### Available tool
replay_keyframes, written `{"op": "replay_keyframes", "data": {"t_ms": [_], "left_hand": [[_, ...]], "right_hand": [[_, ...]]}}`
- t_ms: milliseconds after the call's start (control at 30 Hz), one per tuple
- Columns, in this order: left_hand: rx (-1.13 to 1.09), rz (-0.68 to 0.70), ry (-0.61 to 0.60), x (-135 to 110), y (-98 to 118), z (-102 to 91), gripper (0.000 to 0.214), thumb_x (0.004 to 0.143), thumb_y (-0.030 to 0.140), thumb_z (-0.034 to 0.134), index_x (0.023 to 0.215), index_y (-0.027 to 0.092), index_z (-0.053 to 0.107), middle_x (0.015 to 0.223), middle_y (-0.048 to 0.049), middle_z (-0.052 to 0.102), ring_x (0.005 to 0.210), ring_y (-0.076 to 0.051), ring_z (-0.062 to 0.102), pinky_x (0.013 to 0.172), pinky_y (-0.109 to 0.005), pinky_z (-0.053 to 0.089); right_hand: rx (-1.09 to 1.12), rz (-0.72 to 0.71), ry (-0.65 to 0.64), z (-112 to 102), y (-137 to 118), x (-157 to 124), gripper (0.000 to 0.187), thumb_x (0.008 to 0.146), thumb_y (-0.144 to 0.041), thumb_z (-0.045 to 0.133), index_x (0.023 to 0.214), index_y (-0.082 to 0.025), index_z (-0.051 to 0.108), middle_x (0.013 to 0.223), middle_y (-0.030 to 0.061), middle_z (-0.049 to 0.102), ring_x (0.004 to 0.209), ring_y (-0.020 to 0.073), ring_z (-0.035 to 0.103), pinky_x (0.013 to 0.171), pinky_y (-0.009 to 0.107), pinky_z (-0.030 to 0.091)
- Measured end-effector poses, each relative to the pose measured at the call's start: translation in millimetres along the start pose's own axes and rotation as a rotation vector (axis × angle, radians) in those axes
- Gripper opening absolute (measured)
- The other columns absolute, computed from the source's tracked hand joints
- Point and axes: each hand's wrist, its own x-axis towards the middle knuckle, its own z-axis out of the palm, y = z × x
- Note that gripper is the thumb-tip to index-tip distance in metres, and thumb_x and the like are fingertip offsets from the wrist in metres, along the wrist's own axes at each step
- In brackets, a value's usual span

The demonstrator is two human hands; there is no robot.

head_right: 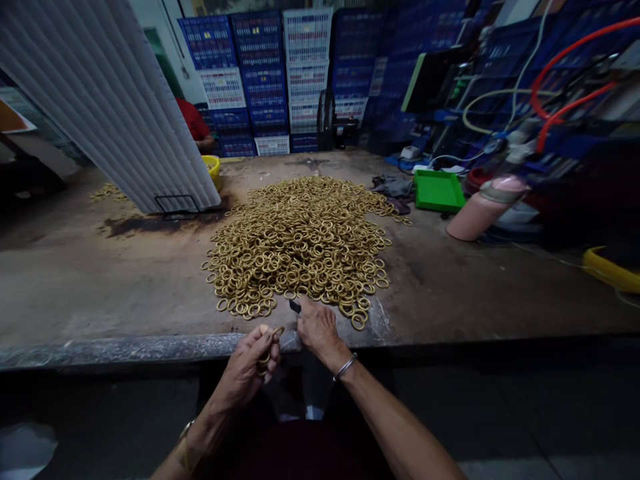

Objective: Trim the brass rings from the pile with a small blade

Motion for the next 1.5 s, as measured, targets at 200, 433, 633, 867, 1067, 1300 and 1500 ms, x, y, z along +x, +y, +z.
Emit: {"op": "replay_keyframes", "data": {"t_ms": [200,433,633,867,1067,1300,1500], "left_hand": [[-0.173,-0.027,0.008,3.9,-4.1,-1.1,0.025,0.076,0.037,0.056,0.069,0.014,0.048,0.075,-0.0054,0.060,0.048,-0.006,0.047,0.038,-0.016,0.033],[-0.362,-0.104,-0.012,9.2,-5.4,-10.9,0.020,0.072,0.029,0.062,0.086,0.017,0.055,0.069,-0.0005,0.056,0.053,-0.008,0.052,0.039,-0.015,0.031],[-0.383,-0.112,0.039,18.0,-4.8,-11.5,0.024,0.064,0.030,0.070,0.073,0.013,0.055,0.067,-0.0020,0.056,0.057,-0.010,0.054,0.037,-0.014,0.029],[-0.151,0.024,0.145,26.6,-1.3,-3.3,0.029,0.065,0.034,0.066,0.082,0.015,0.052,0.059,0.0037,0.050,0.047,-0.007,0.049,0.035,-0.014,0.032],[0.069,0.097,0.112,24.6,-4.3,-3.7,0.030,0.073,0.045,0.055,0.079,0.016,0.050,0.058,0.0049,0.048,0.042,-0.005,0.045,0.035,-0.013,0.031],[0.303,0.151,0.158,21.4,1.3,1.2,0.032,0.072,0.048,0.053,0.075,0.017,0.047,0.057,0.0060,0.047,0.040,-0.004,0.042,0.036,-0.014,0.031],[0.251,0.062,0.094,22.1,7.5,2.7,0.033,0.073,0.048,0.052,0.067,0.017,0.043,0.054,0.0059,0.045,0.038,-0.003,0.039,0.035,-0.014,0.029]], "right_hand": [[-0.048,0.110,0.098,-0.3,4.2,13.8,0.037,0.079,-0.024,0.046,0.115,-0.018,0.042,0.081,0.0062,0.065,0.073,0.0185,0.060,0.061,0.025,0.032],[-0.048,0.131,0.126,2.0,6.0,22.1,0.022,0.077,-0.016,0.045,0.097,-0.022,0.052,0.077,0.0031,0.065,0.069,0.0161,0.060,0.059,0.024,0.029],[0.179,-0.040,0.194,4.0,14.0,18.3,0.020,0.077,-0.016,0.044,0.093,-0.021,0.054,0.076,0.0015,0.065,0.066,0.0135,0.059,0.059,0.021,0.033],[0.479,-0.265,0.158,2.8,2.0,-3.8,0.014,0.080,-0.022,0.041,0.086,-0.019,0.053,0.071,0.0007,0.059,0.060,0.0117,0.053,0.058,0.020,0.036],[0.584,-0.276,0.085,2.6,-5.3,-9.9,0.013,0.078,-0.024,0.045,0.085,-0.018,0.054,0.067,-0.0008,0.054,0.055,0.0099,0.047,0.056,0.020,0.035],[0.850,-0.067,-0.056,-5.6,-13.7,-2.0,0.017,0.075,-0.032,0.047,0.066,-0.018,0.049,0.059,-0.0043,0.045,0.056,0.0087,0.040,0.054,0.019,0.034],[0.932,-0.012,-0.096,-5.6,-13.8,5.5,0.014,0.070,-0.031,0.051,0.064,-0.018,0.049,0.055,-0.0060,0.040,0.052,0.0076,0.036,0.050,0.018,0.031]]}}
